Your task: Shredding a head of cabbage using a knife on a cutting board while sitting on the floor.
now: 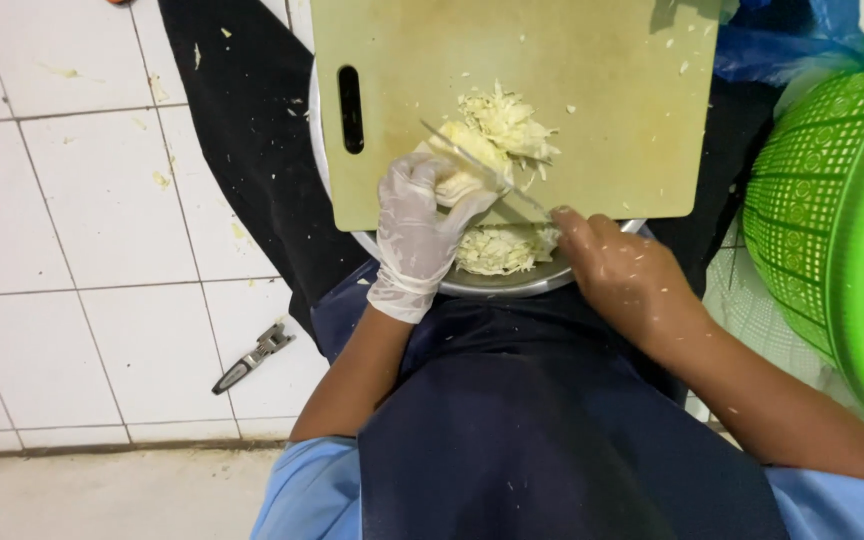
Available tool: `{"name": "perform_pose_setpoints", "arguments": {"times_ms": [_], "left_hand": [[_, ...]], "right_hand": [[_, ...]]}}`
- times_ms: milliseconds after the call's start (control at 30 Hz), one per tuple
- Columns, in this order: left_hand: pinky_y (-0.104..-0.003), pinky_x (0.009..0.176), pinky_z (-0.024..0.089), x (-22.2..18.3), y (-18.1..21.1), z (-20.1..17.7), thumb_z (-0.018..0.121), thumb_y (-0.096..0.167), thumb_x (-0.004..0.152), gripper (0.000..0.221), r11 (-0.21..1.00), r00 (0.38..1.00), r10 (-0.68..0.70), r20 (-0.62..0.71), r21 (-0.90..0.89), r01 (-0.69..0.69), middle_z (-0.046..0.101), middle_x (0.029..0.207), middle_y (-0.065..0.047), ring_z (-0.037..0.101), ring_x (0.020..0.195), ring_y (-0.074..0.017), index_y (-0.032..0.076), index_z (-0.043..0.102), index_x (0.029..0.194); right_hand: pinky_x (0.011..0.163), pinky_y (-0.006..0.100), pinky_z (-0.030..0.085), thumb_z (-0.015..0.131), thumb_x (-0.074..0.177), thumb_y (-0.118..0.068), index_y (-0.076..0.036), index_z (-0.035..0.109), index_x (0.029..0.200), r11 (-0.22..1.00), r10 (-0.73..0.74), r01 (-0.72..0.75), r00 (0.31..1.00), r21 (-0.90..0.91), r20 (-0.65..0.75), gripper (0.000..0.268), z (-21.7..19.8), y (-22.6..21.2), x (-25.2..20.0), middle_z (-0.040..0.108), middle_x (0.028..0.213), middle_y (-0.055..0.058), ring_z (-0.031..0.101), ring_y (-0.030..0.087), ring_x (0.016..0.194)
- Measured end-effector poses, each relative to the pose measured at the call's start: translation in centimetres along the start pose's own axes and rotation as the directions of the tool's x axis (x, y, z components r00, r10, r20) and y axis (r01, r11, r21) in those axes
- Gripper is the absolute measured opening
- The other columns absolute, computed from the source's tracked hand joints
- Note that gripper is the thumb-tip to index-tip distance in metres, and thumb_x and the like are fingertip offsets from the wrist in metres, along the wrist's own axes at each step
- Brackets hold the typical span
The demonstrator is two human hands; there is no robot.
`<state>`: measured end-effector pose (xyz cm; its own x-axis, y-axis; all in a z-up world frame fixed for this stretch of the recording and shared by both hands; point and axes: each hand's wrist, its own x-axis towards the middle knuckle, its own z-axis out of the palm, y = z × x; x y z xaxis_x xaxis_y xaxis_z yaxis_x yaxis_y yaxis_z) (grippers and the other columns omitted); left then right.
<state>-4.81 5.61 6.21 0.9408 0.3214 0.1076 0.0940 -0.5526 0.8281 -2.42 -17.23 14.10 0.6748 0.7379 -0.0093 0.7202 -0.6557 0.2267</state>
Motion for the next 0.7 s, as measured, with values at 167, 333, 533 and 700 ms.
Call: {"name": "perform_pose_setpoints", "arguments": {"times_ms": [167, 333, 533, 700], "left_hand": [[-0.043, 0.079, 0.052, -0.6, -0.1, -0.3, 0.081, 0.041, 0.074, 0.038, 0.998, 1.0, 0.006, 0.031, 0.068, -0.008, 0.053, 0.11, -0.008, 0.058, 0.096, -0.0367, 0.018, 0.064, 0.099], [-0.048, 0.085, 0.052, -0.2, 0.5, -1.4, 0.079, 0.035, 0.078, 0.037, 1.0, 0.993, -0.021, 0.117, 0.009, 0.02, 0.05, 0.117, -0.014, 0.056, 0.103, -0.0444, 0.014, 0.065, 0.105], [-0.041, 0.08, 0.053, 0.2, -0.2, -1.0, 0.081, 0.041, 0.075, 0.038, 0.99, 0.999, -0.008, 0.047, -0.141, 0.015, 0.055, 0.103, -0.013, 0.061, 0.094, -0.0381, 0.012, 0.067, 0.095], [-0.046, 0.079, 0.053, -0.2, -0.7, -0.8, 0.08, 0.037, 0.076, 0.035, 0.998, 0.997, 0.048, 0.062, -0.05, -0.045, 0.053, 0.105, -0.012, 0.059, 0.094, -0.039, 0.012, 0.066, 0.097]], "right_hand": [[0.048, 0.043, 0.053, 0.045, 0.094, -0.023, -0.016, 0.047, 0.12, 0.946, 0.036, -0.107, 0.972, 0.305, 0.231, 0.027, 4.6, -0.8, 2.4, 0.053, 0.075, 0.006, 0.064, 0.031, 0.055], [0.057, 0.053, 0.054, 0.044, 0.096, -0.028, -0.017, 0.043, 0.125, 0.881, 0.079, -0.209, 0.95, 0.424, 0.304, 0.03, 5.4, -0.4, 3.9, 0.057, 0.083, 0.013, 0.065, 0.042, 0.064], [0.051, 0.035, 0.053, 0.047, 0.093, -0.031, -0.019, 0.051, 0.104, 0.985, 0.04, -0.07, 0.981, 0.156, 0.188, 0.017, 0.3, -0.7, 1.1, 0.055, 0.073, 0.0, 0.065, 0.025, 0.059], [0.047, 0.039, 0.053, 0.047, 0.095, -0.025, -0.018, 0.05, 0.117, 0.984, 0.053, -0.077, 0.988, 0.161, 0.148, 0.024, 8.7, -0.9, 2.8, 0.055, 0.074, 0.004, 0.065, 0.028, 0.055]]}}
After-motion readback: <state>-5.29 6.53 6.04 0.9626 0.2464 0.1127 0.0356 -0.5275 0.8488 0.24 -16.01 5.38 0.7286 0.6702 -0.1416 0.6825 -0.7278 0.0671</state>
